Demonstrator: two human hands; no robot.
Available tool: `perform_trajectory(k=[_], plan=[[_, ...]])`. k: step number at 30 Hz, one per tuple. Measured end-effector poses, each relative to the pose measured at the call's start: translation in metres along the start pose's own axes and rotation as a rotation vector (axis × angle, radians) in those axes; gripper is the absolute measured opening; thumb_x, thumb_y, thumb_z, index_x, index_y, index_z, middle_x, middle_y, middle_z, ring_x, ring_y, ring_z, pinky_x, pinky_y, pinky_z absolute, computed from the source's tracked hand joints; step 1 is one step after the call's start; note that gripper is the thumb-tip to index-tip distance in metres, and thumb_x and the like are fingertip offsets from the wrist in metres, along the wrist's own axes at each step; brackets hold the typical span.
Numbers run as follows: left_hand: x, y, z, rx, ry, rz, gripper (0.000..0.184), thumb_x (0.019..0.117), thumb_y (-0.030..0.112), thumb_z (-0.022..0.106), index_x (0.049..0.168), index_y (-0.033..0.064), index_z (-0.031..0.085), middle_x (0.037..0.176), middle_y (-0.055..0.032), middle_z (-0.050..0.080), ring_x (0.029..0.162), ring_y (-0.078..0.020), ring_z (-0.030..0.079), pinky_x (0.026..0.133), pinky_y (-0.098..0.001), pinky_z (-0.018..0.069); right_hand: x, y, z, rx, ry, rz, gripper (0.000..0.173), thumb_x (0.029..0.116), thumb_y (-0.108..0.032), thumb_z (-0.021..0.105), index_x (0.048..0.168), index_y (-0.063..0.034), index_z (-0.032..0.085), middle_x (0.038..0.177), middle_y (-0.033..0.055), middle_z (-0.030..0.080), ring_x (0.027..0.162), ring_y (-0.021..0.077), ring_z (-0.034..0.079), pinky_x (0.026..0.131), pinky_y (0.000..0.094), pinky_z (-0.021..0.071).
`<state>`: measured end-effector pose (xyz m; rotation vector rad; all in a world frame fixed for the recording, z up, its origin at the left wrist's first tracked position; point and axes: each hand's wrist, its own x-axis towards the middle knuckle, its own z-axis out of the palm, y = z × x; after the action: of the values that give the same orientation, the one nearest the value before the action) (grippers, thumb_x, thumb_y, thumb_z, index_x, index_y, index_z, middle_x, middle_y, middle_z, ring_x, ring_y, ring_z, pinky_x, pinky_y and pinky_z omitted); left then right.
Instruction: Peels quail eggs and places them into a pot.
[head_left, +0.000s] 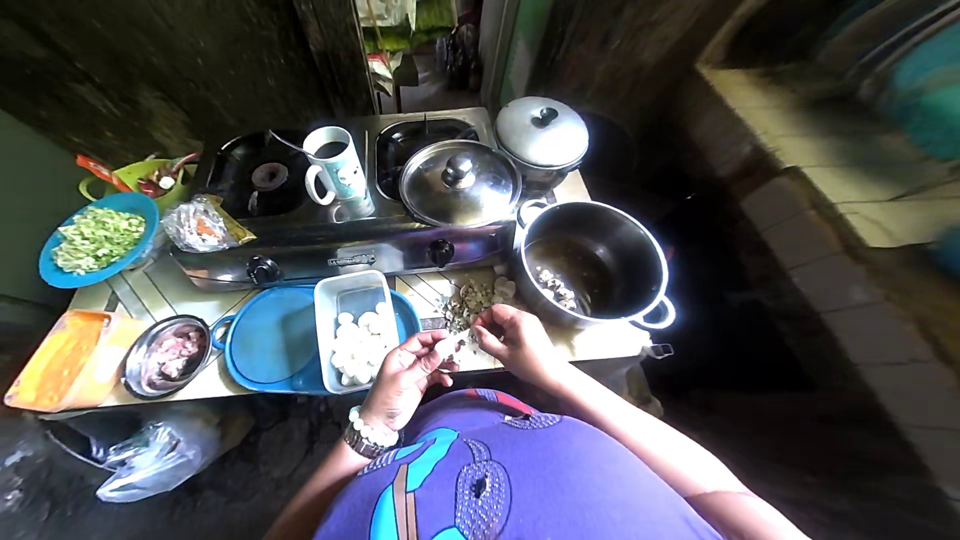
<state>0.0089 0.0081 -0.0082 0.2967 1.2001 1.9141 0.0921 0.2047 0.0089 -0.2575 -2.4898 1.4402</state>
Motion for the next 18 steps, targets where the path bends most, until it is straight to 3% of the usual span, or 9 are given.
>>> perform_trajectory(k=[3,5,6,9,11,14,18], plan=[[0.002,-0.002,0.001,-0.039,0.002,0.007,0.024,0.0995,0.005,0.053,0.121,0.0006,0.063,0.111,-0.0092,0.073,0.094,-0.0177,0.073,0.081,-0.0324,0.0612,-0.001,-0.002,0.000,-0.003,0.003,-0.032,0.019,0.0937,-0.013,0.060,0.092,0.0031,0.070,0.082,0.0068,0.065,0.071,-0.0012,0.056,0.065,0.0129,0.0453],[0.004,-0.005,0.001,-0.024,0.031,0.041,0.028,0.0918,0.008,0.068,0.118,0.0023,0.065,0.109,-0.0049,0.072,0.088,-0.0128,0.071,0.079,-0.0284,0.0597,-0.002,-0.004,0.001,0.004,-0.009,-0.065,0.019,0.0925,-0.012,0.060,0.091,0.0036,0.070,0.082,0.0074,0.065,0.070,-0.0005,0.056,0.065,0.0129,0.0453],[0.005,-0.005,0.002,-0.010,0.066,0.052,0.027,0.0888,0.004,0.070,0.115,0.0034,0.065,0.104,-0.0025,0.071,0.084,-0.0105,0.069,0.077,-0.0269,0.0592,-0.002,-0.005,0.001,0.000,-0.017,-0.073,0.018,0.0922,-0.012,0.061,0.091,0.0037,0.070,0.082,0.0078,0.065,0.070,-0.0001,0.057,0.065,0.0131,0.0455],[0.005,-0.002,0.001,-0.045,0.107,0.043,0.026,0.0941,-0.003,0.059,0.120,0.0012,0.064,0.099,-0.0039,0.072,0.079,-0.0103,0.069,0.074,-0.0264,0.0596,0.003,-0.003,-0.004,-0.022,-0.031,-0.021,0.019,0.0932,-0.013,0.061,0.092,0.0035,0.070,0.082,0.0076,0.066,0.071,0.0005,0.057,0.065,0.0146,0.0460],[0.005,-0.001,-0.004,-0.090,0.080,0.033,0.028,0.0975,-0.001,0.054,0.124,0.0002,0.062,0.102,-0.0069,0.073,0.080,-0.0114,0.070,0.074,-0.0261,0.0598,0.007,0.000,-0.009,-0.028,-0.028,0.024,0.019,0.0945,-0.014,0.061,0.093,0.0028,0.070,0.082,0.0059,0.065,0.070,-0.0005,0.057,0.065,0.0145,0.0467],[0.004,-0.002,-0.008,-0.162,0.078,0.018,0.024,0.1008,0.004,0.048,0.119,0.0027,0.063,0.104,-0.0088,0.074,0.080,-0.0125,0.072,0.073,-0.0261,0.0601,0.010,0.004,-0.013,-0.034,-0.021,0.055,0.019,0.0949,-0.015,0.061,0.094,0.0022,0.070,0.083,0.0047,0.065,0.070,-0.0014,0.056,0.065,0.0145,0.0460],[0.004,-0.003,-0.010,-0.293,0.079,-0.036,0.033,0.1047,0.010,0.035,0.120,0.0026,0.063,0.105,-0.0107,0.074,0.081,-0.0149,0.073,0.073,-0.0266,0.0608,0.011,0.004,-0.012,-0.030,-0.037,0.052,0.019,0.0949,-0.015,0.060,0.094,0.0017,0.070,0.081,0.0042,0.064,0.069,-0.0017,0.055,0.064,0.0143,0.0449]])
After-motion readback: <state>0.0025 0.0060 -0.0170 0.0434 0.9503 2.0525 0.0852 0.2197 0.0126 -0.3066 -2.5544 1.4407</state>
